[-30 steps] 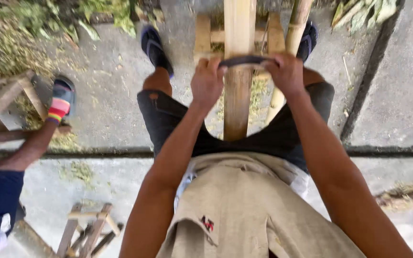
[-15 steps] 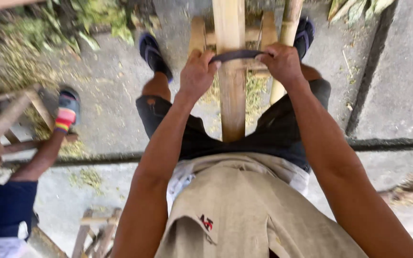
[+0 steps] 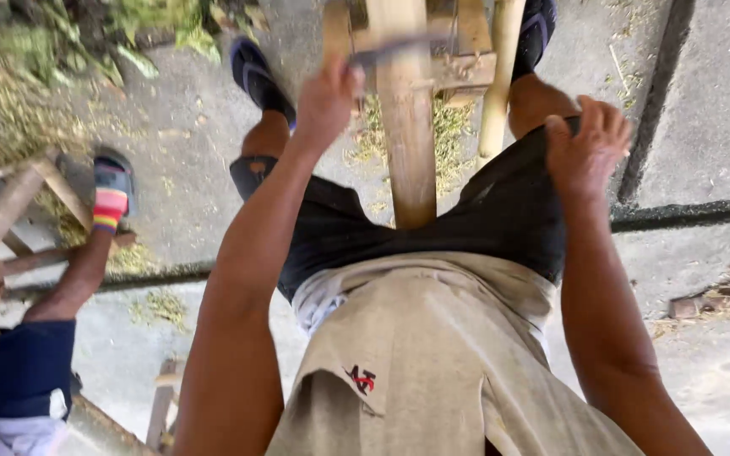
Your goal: Using a curved blade to shave and smooth a bamboo pole held in a wooden frame.
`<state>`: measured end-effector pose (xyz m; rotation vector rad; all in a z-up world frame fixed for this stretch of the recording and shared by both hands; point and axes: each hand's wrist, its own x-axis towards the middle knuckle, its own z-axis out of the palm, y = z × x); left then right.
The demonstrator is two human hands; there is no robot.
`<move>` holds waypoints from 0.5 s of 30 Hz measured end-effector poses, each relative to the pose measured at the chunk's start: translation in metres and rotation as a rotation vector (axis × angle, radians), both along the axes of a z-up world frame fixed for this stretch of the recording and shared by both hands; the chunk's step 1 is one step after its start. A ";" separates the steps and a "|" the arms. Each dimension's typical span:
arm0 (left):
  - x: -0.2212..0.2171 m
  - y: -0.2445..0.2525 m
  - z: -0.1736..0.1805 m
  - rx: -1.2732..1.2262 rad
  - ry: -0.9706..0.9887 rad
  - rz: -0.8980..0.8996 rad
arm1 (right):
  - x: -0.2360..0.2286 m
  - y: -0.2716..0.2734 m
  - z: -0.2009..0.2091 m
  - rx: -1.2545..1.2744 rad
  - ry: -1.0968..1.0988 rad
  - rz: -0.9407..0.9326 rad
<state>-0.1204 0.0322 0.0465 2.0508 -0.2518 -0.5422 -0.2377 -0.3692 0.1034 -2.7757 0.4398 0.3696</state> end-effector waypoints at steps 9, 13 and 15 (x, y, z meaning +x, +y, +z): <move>0.008 0.000 0.005 0.254 -0.150 0.153 | 0.013 -0.022 -0.028 0.081 0.152 -0.228; 0.003 -0.005 0.022 0.166 0.262 0.027 | 0.020 -0.020 -0.031 0.051 0.159 -0.178; 0.003 -0.001 0.013 0.182 0.298 0.165 | 0.029 -0.016 -0.030 0.046 0.152 -0.158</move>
